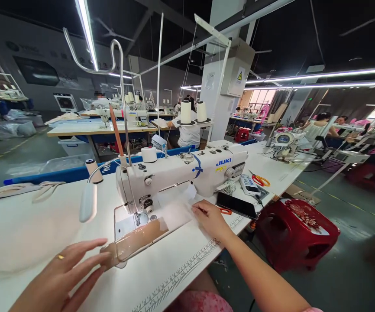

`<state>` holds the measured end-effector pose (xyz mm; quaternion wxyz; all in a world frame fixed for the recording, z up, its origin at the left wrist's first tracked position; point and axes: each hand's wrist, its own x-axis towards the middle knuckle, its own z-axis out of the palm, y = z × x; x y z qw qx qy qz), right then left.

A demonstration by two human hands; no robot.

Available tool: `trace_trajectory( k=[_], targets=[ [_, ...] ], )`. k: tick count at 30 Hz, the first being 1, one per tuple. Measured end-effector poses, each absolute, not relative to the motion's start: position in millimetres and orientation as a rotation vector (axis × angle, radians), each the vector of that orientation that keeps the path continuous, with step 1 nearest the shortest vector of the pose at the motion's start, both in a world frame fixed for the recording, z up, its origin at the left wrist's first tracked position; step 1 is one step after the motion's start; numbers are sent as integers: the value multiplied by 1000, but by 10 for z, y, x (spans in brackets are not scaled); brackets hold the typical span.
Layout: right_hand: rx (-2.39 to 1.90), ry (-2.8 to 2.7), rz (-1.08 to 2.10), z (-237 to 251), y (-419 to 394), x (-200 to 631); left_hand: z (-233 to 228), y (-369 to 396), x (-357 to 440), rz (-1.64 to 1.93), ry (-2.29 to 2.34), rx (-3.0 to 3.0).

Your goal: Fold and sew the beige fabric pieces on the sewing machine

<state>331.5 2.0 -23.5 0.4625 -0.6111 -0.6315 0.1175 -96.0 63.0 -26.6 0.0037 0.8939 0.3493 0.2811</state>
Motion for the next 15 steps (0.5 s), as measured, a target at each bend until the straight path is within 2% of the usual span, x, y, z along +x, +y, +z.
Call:
trace_trajectory(
  k=[4,7,10,15],
  targets=[
    [-1399,-1467,293,-158,-40,3162,-255,433,-595,559,1024,2549],
    [-1250,-1497,343,-102,-221,2915,-191,260,-277,610,1171,2193],
    [-1031,-1539,622,-60,-450,2622,-68,148,-15,714,1207,1876],
    [-1020,-1156,1189,-102,-562,2327,145,140,62,555,973,1515]
  ],
)
